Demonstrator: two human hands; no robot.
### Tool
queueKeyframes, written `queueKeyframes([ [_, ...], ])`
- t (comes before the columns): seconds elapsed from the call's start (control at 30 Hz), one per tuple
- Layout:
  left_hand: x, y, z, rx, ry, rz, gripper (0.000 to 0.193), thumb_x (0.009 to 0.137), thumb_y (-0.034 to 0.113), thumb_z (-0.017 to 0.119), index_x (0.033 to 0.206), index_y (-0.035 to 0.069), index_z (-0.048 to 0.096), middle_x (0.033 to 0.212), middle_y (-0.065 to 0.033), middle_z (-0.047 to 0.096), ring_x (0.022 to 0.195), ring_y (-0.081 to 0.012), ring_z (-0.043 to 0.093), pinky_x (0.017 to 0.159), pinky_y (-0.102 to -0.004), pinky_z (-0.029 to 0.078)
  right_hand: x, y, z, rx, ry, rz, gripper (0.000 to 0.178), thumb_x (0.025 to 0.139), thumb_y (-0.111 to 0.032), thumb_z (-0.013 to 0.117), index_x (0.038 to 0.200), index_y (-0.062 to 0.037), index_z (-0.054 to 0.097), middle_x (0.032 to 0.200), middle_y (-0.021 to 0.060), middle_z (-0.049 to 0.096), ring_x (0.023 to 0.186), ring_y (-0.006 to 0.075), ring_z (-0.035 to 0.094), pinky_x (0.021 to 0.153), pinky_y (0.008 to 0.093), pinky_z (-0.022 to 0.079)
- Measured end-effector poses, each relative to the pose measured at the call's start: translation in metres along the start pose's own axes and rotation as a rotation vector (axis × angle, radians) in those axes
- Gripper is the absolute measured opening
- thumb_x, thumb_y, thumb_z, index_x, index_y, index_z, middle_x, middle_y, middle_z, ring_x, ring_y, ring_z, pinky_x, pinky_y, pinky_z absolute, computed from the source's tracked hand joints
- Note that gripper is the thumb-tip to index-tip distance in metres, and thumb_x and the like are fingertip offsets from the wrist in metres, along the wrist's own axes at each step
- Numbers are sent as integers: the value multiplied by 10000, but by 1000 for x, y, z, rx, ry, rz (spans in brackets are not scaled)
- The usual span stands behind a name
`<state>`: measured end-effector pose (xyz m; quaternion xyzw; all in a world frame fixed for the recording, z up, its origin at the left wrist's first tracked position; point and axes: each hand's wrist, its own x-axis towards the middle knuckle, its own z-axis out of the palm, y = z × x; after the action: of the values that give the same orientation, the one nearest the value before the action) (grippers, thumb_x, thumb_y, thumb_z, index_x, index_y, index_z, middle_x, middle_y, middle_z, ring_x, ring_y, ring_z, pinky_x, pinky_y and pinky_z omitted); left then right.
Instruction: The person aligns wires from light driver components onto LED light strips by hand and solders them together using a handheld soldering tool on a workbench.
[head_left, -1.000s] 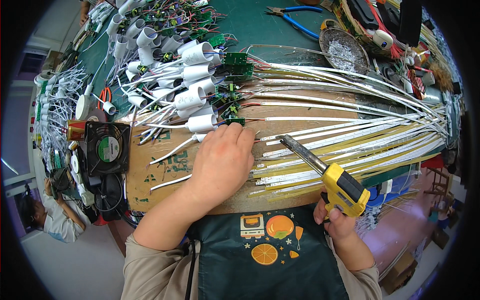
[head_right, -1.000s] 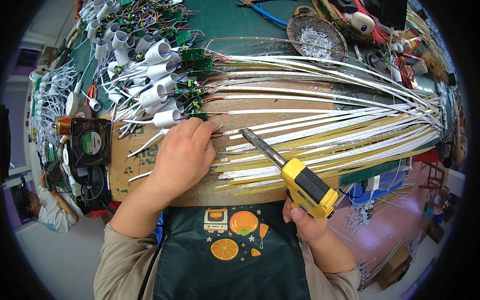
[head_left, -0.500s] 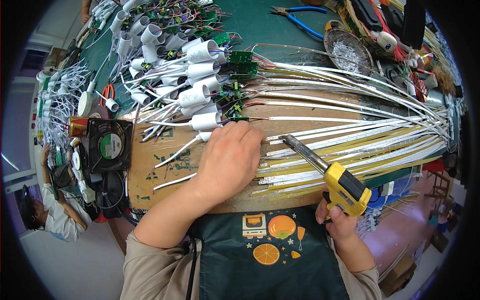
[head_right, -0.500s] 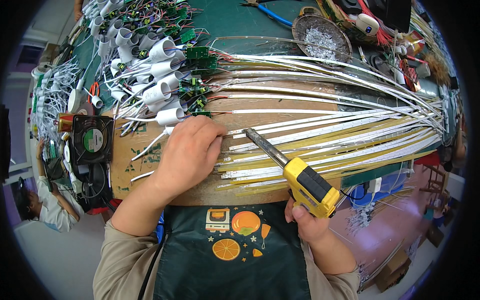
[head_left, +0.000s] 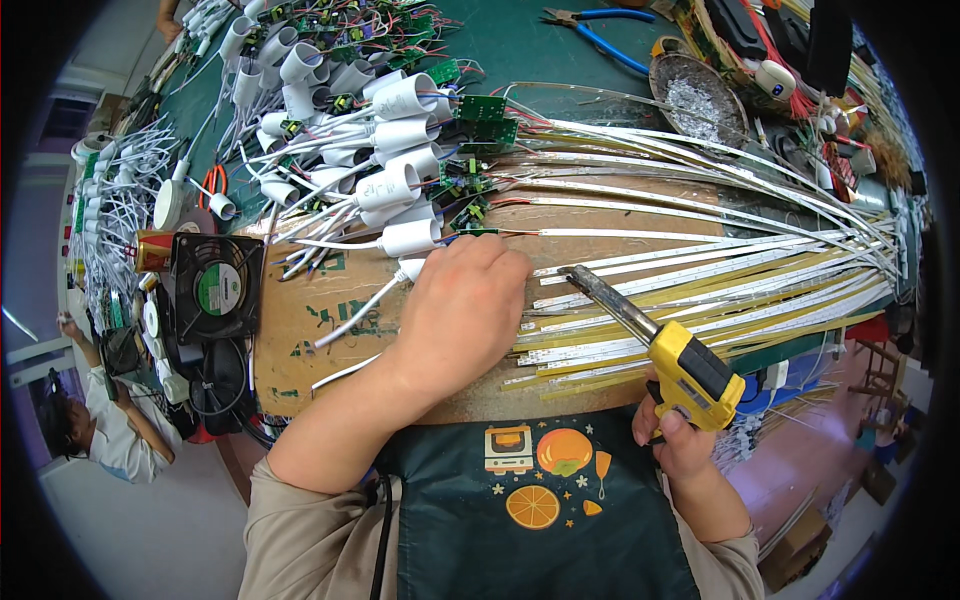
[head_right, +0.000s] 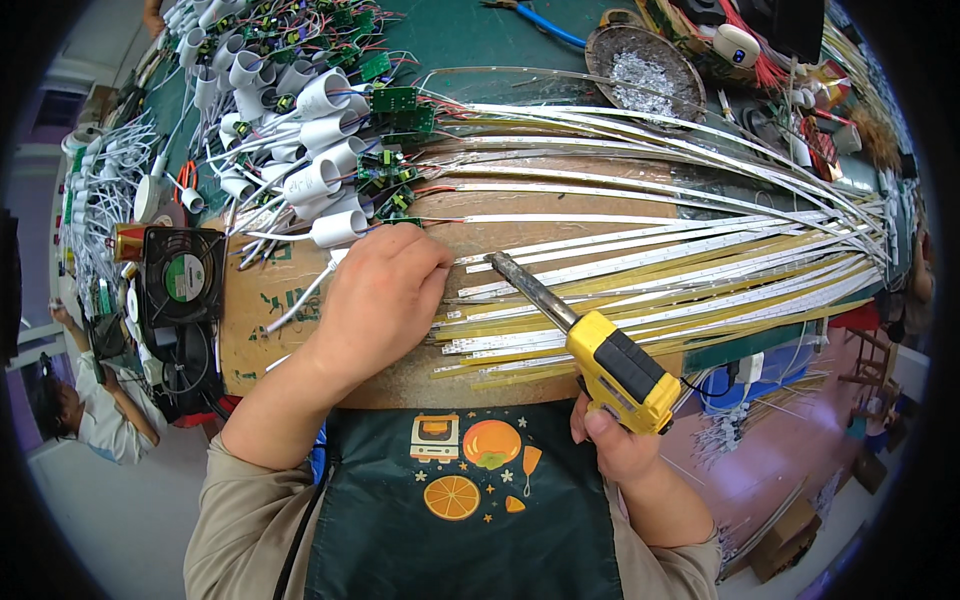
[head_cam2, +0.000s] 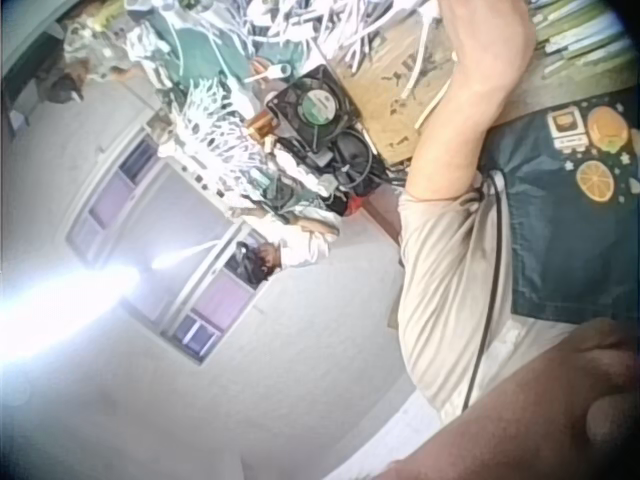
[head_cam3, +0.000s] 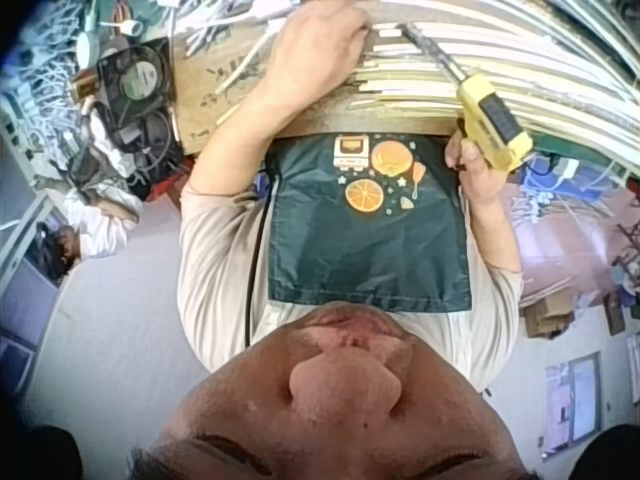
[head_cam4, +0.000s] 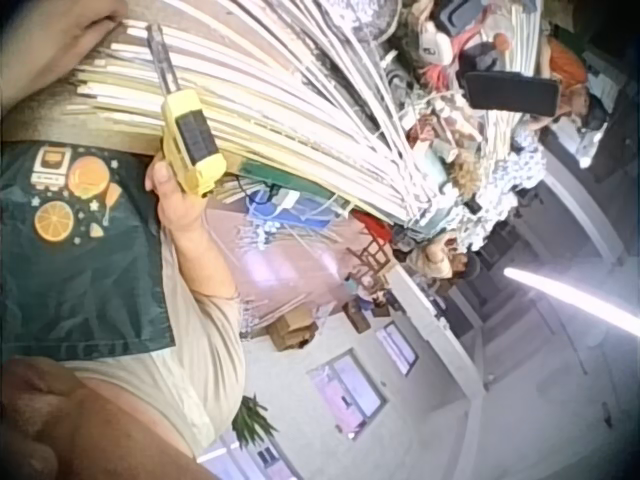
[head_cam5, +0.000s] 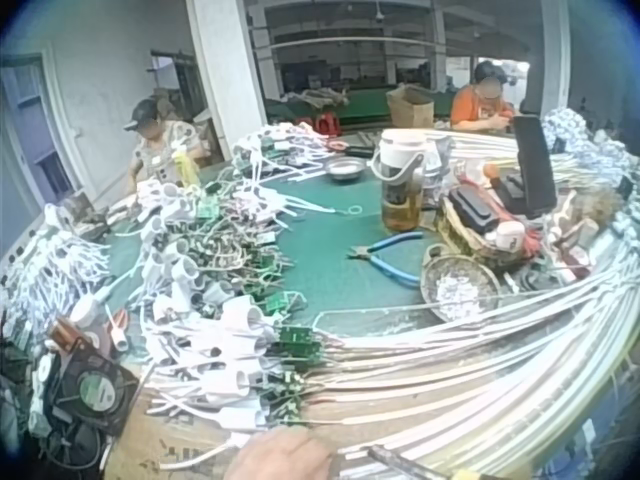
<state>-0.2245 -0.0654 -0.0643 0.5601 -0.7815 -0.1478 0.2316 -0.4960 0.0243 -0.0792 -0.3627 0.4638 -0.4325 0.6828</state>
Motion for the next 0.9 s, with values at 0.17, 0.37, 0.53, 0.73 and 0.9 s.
queueKeyframes([
  [0.17, 1, 2, -1, 19, -1, 5, 86, 745, 17, 636, 819, 22, 592, 801, -125, 564, 779, -325, 574, 705, -415, 467, 0, -2, 0, -16, -5, 2, 621, 825, -343, 692, 1233, 63, 459, 667, 78, 510, 523, 145, 486, 470, 268, 425],
  [0.37, -1, 2, 2, 46, -18, 1, 90, 743, 17, 634, 821, 20, 590, 819, -134, 559, 790, -331, 568, 713, -421, 467, 0, -2, 1, -1, 2, 9, 632, 811, -340, 710, 1227, 64, 457, 675, 81, 515, 527, 147, 489, 476, 268, 429],
  [0.53, 0, 2, 1, 30, -34, -4, 95, 739, 16, 634, 823, 16, 590, 824, -136, 559, 799, -331, 569, 723, -421, 469, 1, -5, 9, 42, -29, 54, 638, 797, -346, 729, 1211, 57, 457, 676, 80, 512, 541, 152, 500, 478, 272, 432],
  [0.73, 0, 2, 0, 23, -34, 0, 107, 729, 10, 633, 826, 8, 588, 832, -142, 558, 803, -334, 569, 731, -420, 470, 3, -4, 11, 10, -46, 66, 616, 801, -356, 724, 1186, 50, 466, 658, 77, 512, 535, 157, 503, 488, 275, 438],
  [0.9, 0, 2, 0, 19, -27, 5, 105, 731, 8, 630, 827, 6, 588, 834, -144, 559, 804, -335, 569, 737, -422, 470, 4, -6, 13, -9, -39, 71, 577, 809, -351, 711, 1158, 44, 478, 655, 76, 513, 531, 161, 502, 487, 278, 439],
])
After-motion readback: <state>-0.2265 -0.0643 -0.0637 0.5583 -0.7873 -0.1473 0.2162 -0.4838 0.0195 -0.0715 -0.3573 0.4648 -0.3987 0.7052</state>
